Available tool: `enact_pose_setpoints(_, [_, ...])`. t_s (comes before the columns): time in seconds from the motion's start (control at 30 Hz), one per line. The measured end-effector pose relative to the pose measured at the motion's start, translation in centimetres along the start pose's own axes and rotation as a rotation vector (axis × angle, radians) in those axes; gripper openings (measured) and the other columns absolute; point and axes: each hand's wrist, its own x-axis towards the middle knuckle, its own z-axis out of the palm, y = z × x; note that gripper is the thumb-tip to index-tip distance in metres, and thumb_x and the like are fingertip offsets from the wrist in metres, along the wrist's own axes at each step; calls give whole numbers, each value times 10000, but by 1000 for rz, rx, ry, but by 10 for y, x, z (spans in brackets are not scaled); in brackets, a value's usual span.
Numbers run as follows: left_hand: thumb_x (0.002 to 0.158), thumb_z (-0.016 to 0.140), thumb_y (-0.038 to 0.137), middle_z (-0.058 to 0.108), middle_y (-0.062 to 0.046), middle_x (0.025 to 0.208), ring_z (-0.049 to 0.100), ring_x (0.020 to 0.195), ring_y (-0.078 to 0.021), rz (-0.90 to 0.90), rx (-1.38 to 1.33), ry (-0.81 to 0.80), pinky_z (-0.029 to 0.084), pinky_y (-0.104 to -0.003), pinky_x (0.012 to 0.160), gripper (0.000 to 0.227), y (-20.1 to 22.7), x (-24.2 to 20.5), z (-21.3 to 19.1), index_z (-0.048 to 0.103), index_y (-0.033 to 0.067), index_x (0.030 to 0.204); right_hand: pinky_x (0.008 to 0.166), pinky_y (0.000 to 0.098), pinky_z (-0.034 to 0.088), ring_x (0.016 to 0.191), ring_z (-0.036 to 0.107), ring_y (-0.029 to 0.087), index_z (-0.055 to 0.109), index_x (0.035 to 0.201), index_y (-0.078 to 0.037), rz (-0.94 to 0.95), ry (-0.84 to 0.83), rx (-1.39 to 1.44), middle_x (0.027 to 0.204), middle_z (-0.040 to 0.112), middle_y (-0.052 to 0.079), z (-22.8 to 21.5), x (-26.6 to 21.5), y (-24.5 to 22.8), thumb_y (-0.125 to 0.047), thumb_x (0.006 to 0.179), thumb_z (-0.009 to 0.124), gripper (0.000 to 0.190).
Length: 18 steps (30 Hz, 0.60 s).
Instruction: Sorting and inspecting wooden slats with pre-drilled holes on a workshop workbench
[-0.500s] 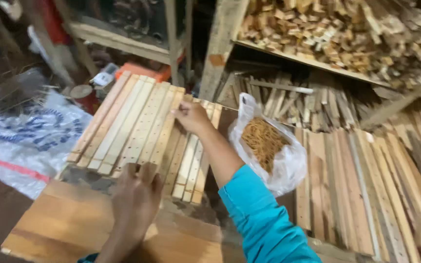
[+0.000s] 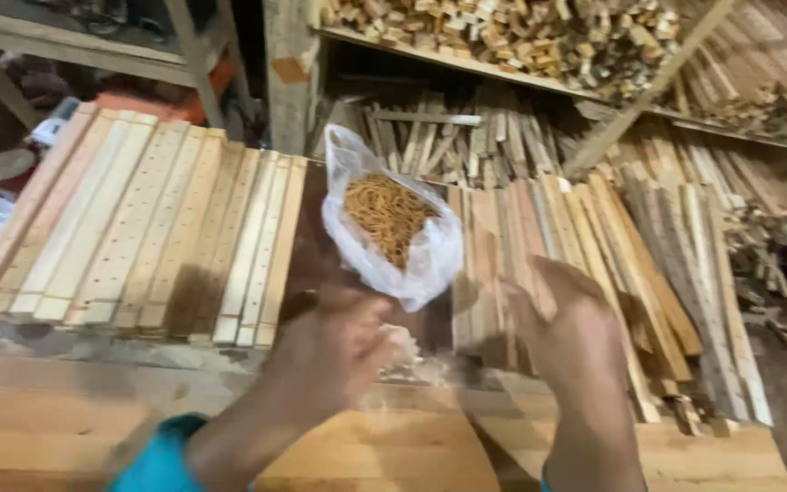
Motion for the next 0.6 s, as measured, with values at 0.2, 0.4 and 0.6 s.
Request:
enact_pose_setpoints(0.2, [947,676,306,749,-83,880,719,810,-287,252,-69,-92,508,-470,645,241,35,77,115,613,107,826,484,232,652,750,750,178,722,1193,-230,97,-21,-609,910,761,119,-7,-75,74,-458,931,735,347])
enact_pose_setpoints(0.4, [954,525,522,698,-67,1321,653,1208,-236,-79,-473,-110,520,-384,977,534,63,102,155,655,152,1316,571,387,679,693,757,287,680,1216,20,468,34,189,918,751,187,-17,-73,72,-402,937,629,508])
enact_pose_setpoints(0.6, [1082,429,338,690,-129,1003,714,698,-225,-188,-1160,120,630,-364,553,346,33,111,166,581,46,1190,579,272,544,657,646,124,752,1026,-97,112,-15,523,826,741,34,2,-106,10,-255,923,661,209])
